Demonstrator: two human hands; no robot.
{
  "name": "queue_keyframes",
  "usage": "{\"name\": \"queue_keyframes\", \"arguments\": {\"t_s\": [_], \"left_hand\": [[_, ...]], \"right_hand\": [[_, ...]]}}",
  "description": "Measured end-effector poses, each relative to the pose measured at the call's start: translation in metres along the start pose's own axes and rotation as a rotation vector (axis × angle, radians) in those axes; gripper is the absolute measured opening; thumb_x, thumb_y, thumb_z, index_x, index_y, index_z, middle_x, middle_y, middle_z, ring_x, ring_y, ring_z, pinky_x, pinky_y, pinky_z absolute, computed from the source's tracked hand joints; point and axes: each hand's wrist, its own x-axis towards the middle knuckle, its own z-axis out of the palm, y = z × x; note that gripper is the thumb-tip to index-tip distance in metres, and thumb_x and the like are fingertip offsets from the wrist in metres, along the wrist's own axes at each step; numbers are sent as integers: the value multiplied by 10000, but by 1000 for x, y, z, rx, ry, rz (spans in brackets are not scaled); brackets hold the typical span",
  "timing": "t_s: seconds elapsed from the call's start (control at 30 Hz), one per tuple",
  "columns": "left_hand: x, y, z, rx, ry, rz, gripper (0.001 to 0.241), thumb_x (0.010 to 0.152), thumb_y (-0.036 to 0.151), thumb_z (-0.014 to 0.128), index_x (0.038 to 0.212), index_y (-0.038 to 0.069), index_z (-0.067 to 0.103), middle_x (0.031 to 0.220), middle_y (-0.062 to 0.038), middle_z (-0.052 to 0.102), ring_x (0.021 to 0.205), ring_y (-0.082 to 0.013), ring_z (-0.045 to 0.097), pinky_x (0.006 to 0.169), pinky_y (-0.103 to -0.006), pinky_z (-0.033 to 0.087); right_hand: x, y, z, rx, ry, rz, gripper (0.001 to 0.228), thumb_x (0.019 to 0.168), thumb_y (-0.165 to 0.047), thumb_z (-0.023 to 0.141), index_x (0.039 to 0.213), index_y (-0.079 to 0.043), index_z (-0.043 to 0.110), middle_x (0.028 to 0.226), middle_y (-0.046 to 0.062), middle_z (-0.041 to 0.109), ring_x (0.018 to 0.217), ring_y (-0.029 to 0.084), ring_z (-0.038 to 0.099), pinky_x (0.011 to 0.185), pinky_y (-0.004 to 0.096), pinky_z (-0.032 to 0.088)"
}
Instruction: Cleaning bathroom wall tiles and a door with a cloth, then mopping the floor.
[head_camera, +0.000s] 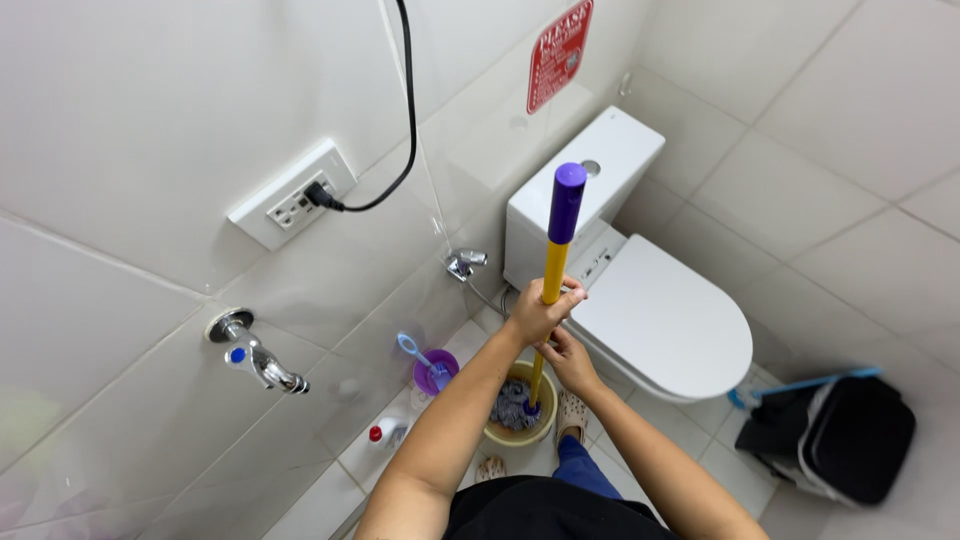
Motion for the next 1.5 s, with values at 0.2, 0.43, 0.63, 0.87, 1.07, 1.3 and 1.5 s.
{"name": "queue_keyframes", "arguments": {"t_s": [0.2, 0.43, 0.63, 0.87, 1.07, 1.3, 1.5], "left_hand": [[-72, 26, 32, 79, 139, 144, 153, 993, 190, 658, 1004, 37, 663, 719, -7, 608, 628, -103, 558, 584, -289, 461], [-126, -4, 55, 277, 233, 227, 204, 1041, 214, 614, 1105, 24, 579, 771, -60, 611, 667, -186, 607, 608, -346, 504], [-176, -20, 81, 258, 214, 53, 226, 1051, 223, 594, 1089, 2, 575, 832, -107, 619, 742, -241, 626, 681, -384, 524], [-232, -56, 151, 261, 284, 61, 318, 959, 260, 672, 1130, 10, 575, 929, -109, 681, 847, -243, 669, 750, -384, 529], [-245, -51, 147, 143, 464, -52, 293, 974, 316, 702, 933, 34, 631, 784, -20, 627, 716, -131, 588, 662, -321, 484], [-250, 98, 129, -104, 562, 194, 234, 967, 205, 746, 839, 85, 590, 703, 81, 492, 615, -18, 403, 545, -214, 312], [-272, 172, 118, -184, 521, 301, 192, 986, 173, 742, 877, 78, 615, 718, 92, 501, 622, -4, 389, 546, -206, 291]], "right_hand": [[-59, 23, 25, -193, 264, -30, 287, 944, -139, 655, 1201, -12, 651, 1049, 141, 769, 976, 236, 732, 876, 374, 560], [-102, 10, 30, -344, 304, -62, 243, 966, -121, 597, 1168, -19, 686, 1072, 186, 765, 1009, 324, 730, 877, 394, 551], [-152, 7, 33, -216, 256, -12, 297, 934, -124, 585, 1201, -15, 656, 1068, 188, 758, 985, 294, 745, 851, 389, 567], [-225, 71, 7, -271, 241, 87, 266, 954, -127, 593, 1158, 17, 684, 1065, 195, 773, 1007, 281, 750, 863, 386, 568], [-263, 116, -9, 229, 183, 215, 454, 1007, -142, 557, 1449, -45, 525, 1281, 133, 694, 1144, 234, 671, 956, 375, 545], [-250, 46, 1, 809, 62, 474, 565, 1066, -270, 450, 1579, -100, 288, 1380, 187, 604, 1177, 317, 633, 975, 436, 558], [-243, -8, 33, 882, 28, 458, 536, 1065, -271, 449, 1543, -49, 345, 1349, 212, 605, 1194, 333, 647, 990, 458, 567]]}}
